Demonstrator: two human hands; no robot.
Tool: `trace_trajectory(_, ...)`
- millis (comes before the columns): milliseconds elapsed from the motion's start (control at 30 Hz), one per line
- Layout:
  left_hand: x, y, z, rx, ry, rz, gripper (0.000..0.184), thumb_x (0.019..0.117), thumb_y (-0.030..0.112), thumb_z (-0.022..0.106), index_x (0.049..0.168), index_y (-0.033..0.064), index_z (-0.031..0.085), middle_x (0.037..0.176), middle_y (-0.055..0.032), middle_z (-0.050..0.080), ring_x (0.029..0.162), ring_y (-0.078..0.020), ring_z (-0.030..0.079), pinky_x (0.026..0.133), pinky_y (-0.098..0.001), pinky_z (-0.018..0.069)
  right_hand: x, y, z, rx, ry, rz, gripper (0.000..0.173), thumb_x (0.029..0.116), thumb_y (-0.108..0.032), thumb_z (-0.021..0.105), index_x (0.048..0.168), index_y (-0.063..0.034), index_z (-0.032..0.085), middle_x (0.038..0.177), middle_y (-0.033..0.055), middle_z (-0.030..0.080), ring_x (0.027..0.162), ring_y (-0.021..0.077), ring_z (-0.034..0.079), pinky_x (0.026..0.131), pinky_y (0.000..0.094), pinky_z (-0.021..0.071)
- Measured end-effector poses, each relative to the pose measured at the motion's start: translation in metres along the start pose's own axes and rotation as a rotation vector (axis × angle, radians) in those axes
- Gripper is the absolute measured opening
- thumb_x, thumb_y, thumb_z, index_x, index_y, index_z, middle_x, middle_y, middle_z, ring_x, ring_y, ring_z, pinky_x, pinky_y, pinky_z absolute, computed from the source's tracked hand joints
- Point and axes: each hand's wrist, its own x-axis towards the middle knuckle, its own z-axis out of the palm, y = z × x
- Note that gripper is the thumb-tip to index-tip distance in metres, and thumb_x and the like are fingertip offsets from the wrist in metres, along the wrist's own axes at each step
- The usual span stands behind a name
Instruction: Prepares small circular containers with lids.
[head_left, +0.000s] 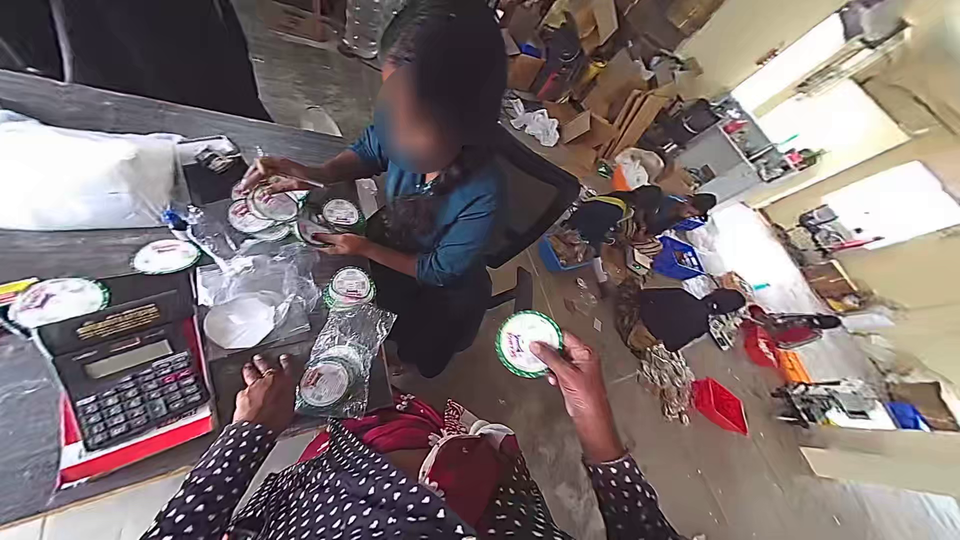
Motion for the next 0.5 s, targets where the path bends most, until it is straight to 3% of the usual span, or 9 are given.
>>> trace_trajectory(100, 0.001, -0.004, 0.002, 0.01, 0.01, 0.006, 0.103, 0.0822, 0.012, 0.082, 0.161, -0.003, 0.016, 0.163, -0.038, 0.014, 0.146, -0.0571, 0.03, 0.095, -0.0591, 0.0535, -0.003, -0.031, 0.029, 0.235, -0.047, -0.066, 0.02, 0.0846, -0.001, 0.075, 0.104, -0.0008, 0.067, 0.081, 0.0021, 0.074, 0.06, 0.0025, 0.065, 0.047, 0.0148, 0.0491)
trace_trajectory(500, 0.003, -0.004, 0.004, 0.037, -0.022, -0.005, 0.112, 0.0776, 0.013, 0.085, 0.162, -0.0024, 0.013, 0.163, -0.0374, 0.013, 0.147, -0.0555, 0.028, 0.097, -0.0566, 0.0529, -0.024, -0.068, 0.041, 0.266, -0.214, -0.255, 0.03, 0.0864, -0.001, 0.074, 0.114, 0.0021, 0.064, 0.095, 0.005, 0.076, 0.078, 0.0059, 0.072, 0.058, 0.0167, 0.0573)
